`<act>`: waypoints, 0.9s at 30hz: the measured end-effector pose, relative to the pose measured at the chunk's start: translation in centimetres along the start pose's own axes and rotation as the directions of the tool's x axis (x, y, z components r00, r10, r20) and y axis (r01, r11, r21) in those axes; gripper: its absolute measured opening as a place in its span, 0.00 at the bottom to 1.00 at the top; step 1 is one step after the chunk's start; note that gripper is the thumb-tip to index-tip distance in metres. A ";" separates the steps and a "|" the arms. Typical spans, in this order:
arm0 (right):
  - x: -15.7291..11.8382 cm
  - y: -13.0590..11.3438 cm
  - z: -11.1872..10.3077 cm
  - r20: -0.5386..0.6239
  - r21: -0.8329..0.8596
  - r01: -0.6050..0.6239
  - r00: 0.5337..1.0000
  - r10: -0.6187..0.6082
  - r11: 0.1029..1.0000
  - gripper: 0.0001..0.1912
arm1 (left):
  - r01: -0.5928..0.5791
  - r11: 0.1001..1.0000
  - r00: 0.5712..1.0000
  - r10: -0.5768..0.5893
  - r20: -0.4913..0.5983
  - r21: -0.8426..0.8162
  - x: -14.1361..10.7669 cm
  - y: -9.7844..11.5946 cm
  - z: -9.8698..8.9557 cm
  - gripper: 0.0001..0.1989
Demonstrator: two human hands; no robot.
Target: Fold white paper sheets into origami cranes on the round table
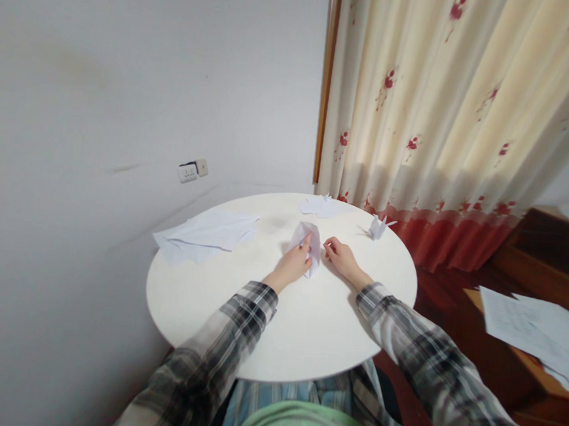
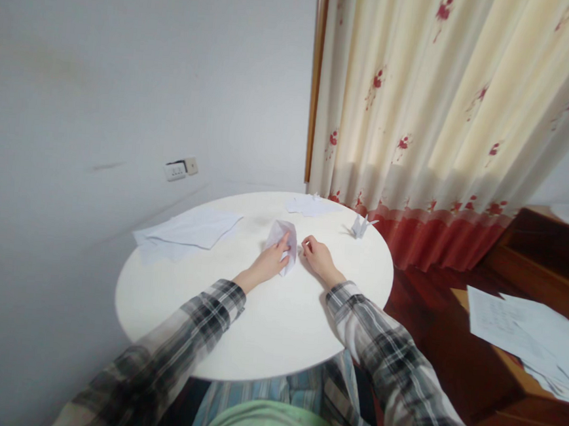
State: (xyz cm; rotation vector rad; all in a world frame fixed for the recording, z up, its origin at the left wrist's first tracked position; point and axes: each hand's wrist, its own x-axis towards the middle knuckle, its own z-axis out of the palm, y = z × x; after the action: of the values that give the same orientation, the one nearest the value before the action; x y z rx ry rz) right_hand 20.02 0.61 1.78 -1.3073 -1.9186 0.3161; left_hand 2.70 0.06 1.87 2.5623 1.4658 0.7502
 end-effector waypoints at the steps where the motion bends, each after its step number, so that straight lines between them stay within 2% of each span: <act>1: 0.0 0.0 0.0 0.003 -0.002 -0.001 1.000 0.001 1.000 0.10 | -0.010 1.000 1.000 0.010 0.003 -0.022 0.0 0.1 0.0 0.34; 6: 0.1 0.0 0.0 0.007 0.001 -0.004 1.000 0.004 1.000 0.12 | -0.045 0.993 0.999 0.046 0.011 -0.105 -0.2 0.5 -0.1 0.36; 13: 0.0 0.0 0.1 0.032 0.065 0.009 0.999 -0.011 0.998 0.13 | -0.036 0.988 0.999 0.037 0.005 -0.150 -0.3 0.9 -0.3 0.36; 19: 0.1 0.3 0.3 0.048 0.125 0.026 0.998 -0.032 0.992 0.14 | -0.053 0.988 0.999 0.052 -0.006 -0.143 -0.3 0.8 -0.3 0.36; 27: 0.1 0.3 0.3 0.050 0.065 0.001 0.999 -0.004 0.998 0.16 | -0.052 0.996 0.998 0.053 0.019 -0.079 -0.4 0.9 -0.2 0.36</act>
State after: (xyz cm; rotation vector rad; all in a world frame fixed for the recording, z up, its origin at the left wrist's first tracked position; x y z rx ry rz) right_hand 19.93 0.92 1.45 -1.2649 -1.9350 0.4106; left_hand 3.17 -0.76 2.16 2.5508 1.3399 0.7694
